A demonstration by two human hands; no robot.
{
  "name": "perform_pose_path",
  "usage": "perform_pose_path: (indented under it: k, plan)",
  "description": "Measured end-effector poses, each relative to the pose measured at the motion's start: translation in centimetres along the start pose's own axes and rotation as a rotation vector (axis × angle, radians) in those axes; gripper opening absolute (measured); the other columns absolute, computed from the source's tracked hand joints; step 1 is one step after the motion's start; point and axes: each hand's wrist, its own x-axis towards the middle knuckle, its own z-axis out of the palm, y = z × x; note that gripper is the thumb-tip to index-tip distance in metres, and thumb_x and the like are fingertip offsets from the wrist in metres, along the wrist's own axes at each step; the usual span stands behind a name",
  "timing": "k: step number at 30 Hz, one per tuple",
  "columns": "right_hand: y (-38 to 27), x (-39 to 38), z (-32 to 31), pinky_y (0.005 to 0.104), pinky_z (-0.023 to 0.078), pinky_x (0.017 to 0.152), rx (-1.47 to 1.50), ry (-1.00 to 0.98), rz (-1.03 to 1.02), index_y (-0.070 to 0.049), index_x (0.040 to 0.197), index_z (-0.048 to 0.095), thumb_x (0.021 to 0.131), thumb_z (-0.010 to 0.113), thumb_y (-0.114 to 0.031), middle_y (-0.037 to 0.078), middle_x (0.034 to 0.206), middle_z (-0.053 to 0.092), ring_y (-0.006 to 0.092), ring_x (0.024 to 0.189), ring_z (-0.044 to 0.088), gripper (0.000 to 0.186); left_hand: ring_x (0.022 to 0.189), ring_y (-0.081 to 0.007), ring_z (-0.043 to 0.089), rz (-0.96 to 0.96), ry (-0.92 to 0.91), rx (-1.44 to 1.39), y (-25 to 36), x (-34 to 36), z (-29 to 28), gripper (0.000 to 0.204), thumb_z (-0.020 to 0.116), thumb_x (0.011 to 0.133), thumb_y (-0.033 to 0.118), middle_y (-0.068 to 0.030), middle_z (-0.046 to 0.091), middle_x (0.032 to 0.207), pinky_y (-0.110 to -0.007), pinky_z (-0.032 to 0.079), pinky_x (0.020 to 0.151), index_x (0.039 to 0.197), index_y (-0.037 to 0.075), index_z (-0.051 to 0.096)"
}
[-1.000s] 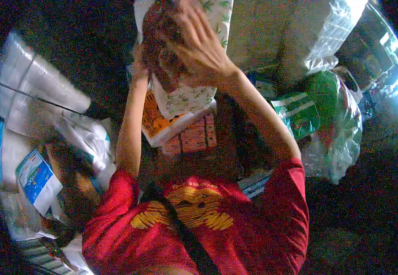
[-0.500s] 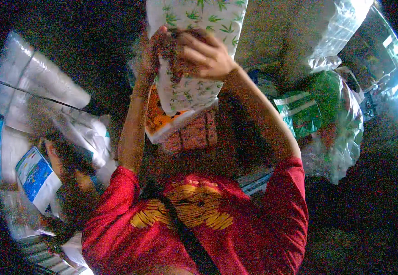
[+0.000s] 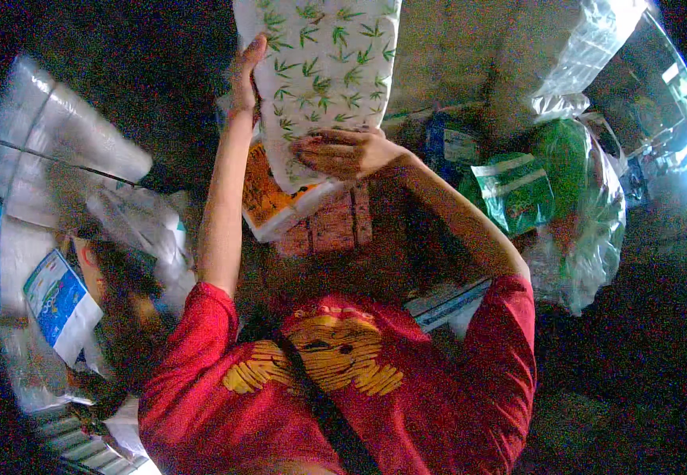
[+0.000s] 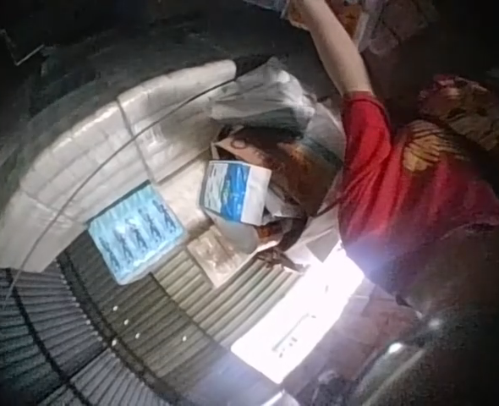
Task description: Wiping down packages of paper towels and tissues with a cloth in a storage area.
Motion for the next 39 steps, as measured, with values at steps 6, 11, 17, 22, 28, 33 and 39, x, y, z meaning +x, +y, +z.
perform_pose_path:
  k: [6,11,17,22,28,33,39]
  plan:
    - [8.1,2.1,-7.2,0.0372,0.043,0.087,0.131,0.154,0.220,-0.008,0.106,0.057,0.065,0.063,-0.013,0.008,0.106,0.056,0.0273,0.102,0.052,0.042,0.098,-0.0209,0.053,-0.142,-0.141,-0.199,-1.6,1.4,-2.1,0.070,0.063,0.076,0.024,-0.0154,0.053,0.109,-0.033,0.042,0.087,0.128,-0.003,0.025]
    - [9.9,5.3,-9.7,0.0379,0.038,0.089,-0.210,0.622,0.483,0.002,0.112,0.045,0.080,0.054,-0.026,0.022,0.119,0.043,0.0377,0.107,0.045,0.044,0.094,-0.0178,0.056,-0.042,-0.072,-0.087,-0.2,-0.2,0.0,0.045,0.054,0.079,0.036,-0.0089,0.057,0.106,-0.032,0.042,0.086,0.109,0.002,0.054]
    - [1.4,-1.1,0.4,0.0368,0.045,0.085,0.119,0.056,0.226,-0.014,0.108,0.056,0.077,0.056,-0.022,0.007,0.114,0.054,0.0217,0.103,0.054,0.033,0.091,-0.0169,0.055,0.030,-0.047,-0.069,0.1,0.5,-0.8,0.054,0.064,0.074,0.032,-0.0095,0.056,0.105,-0.028,0.044,0.080,0.112,-0.003,0.049]
    - [5.6,-2.0,-1.5,0.0375,0.041,0.084,0.018,-0.043,0.354,-0.011,0.102,0.057,0.075,0.054,-0.017,0.006,0.102,0.056,0.0254,0.092,0.056,0.028,0.090,-0.0171,0.056,0.032,-0.002,-0.082,0.3,0.1,0.5,0.058,0.066,0.072,0.036,-0.0091,0.057,0.102,-0.029,0.044,0.080,0.113,-0.003,0.050]
    - [10.3,6.0,-9.7,0.0398,0.035,0.092,-0.306,0.575,0.671,0.001,0.113,0.045,0.080,0.051,-0.018,0.022,0.118,0.044,0.0376,0.110,0.042,0.038,0.095,-0.0201,0.054,-0.101,0.029,-0.123,1.1,-0.8,0.8,0.046,0.063,0.076,0.023,-0.0097,0.055,0.108,-0.033,0.043,0.085,0.113,-0.001,0.050]
    - [7.5,-1.4,-0.5,0.0369,0.046,0.068,-0.151,0.222,0.558,-0.006,0.100,0.055,0.066,0.059,-0.024,0.008,0.096,0.056,0.0244,0.088,0.055,0.039,0.100,-0.0195,0.052,-0.003,-0.021,-0.173,0.2,-0.4,0.2,0.050,0.063,0.076,0.025,-0.0099,0.054,0.111,-0.033,0.040,0.089,0.116,0.000,0.048]
    - [1.4,-0.2,-0.6,0.0362,0.040,0.090,-0.284,-0.026,0.049,-0.017,0.110,0.055,0.069,0.055,-0.022,0.001,0.116,0.052,0.0160,0.109,0.048,0.041,0.107,-0.0185,0.048,-0.123,-0.096,-0.081,-1.6,1.4,-2.4,0.058,0.059,0.077,0.035,-0.0095,0.051,0.118,-0.032,0.032,0.096,0.121,-0.001,0.044]
